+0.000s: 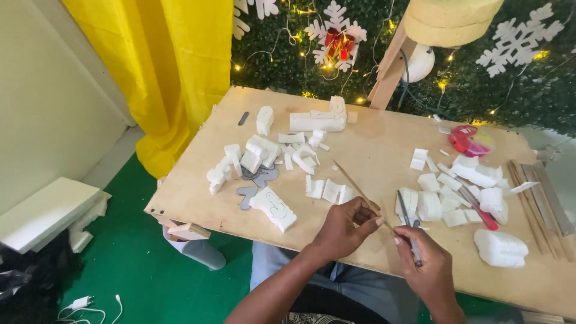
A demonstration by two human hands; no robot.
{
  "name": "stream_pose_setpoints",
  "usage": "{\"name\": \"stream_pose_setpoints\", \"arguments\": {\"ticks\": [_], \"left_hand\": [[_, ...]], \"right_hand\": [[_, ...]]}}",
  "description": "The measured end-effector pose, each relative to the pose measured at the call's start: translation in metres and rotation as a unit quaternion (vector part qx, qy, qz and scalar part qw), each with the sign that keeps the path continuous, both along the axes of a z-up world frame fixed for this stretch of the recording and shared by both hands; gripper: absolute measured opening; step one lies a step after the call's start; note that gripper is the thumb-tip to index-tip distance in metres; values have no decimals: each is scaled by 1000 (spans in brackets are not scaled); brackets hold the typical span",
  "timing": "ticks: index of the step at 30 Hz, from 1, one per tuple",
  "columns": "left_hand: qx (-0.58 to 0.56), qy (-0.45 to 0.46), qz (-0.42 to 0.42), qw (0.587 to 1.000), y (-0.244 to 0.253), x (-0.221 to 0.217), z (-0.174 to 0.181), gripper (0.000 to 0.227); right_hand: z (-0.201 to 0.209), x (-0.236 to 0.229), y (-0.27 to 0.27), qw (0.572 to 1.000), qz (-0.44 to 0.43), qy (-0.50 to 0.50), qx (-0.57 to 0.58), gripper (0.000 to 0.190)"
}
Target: The person is organizing and preparing small foam blocks by poking holes in them with a stick and marking them with a pen on a wooden table.
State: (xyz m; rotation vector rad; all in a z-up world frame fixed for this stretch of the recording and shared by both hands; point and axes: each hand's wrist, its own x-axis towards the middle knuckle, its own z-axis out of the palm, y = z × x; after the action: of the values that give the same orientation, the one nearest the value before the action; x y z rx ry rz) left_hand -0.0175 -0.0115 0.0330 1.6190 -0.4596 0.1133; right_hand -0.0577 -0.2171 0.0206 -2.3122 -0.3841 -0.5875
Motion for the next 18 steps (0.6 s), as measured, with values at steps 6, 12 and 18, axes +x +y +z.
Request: {"name": "stream_pose_setpoints", "arguments": {"ticks": [6, 12, 18], "left_hand": [[170, -90, -41, 980, 26, 7, -1, 31], [316, -32, 57, 947, 85, 24, 42, 38], [318, -66, 315, 892, 187, 147, 40, 18]], "right_hand": [[-2, -7, -11, 998, -43, -34, 42, 18], [-17, -11, -12, 995, -62, -68, 42, 15], [-18, -9, -11, 995, -47, -62, 55, 17]]}}
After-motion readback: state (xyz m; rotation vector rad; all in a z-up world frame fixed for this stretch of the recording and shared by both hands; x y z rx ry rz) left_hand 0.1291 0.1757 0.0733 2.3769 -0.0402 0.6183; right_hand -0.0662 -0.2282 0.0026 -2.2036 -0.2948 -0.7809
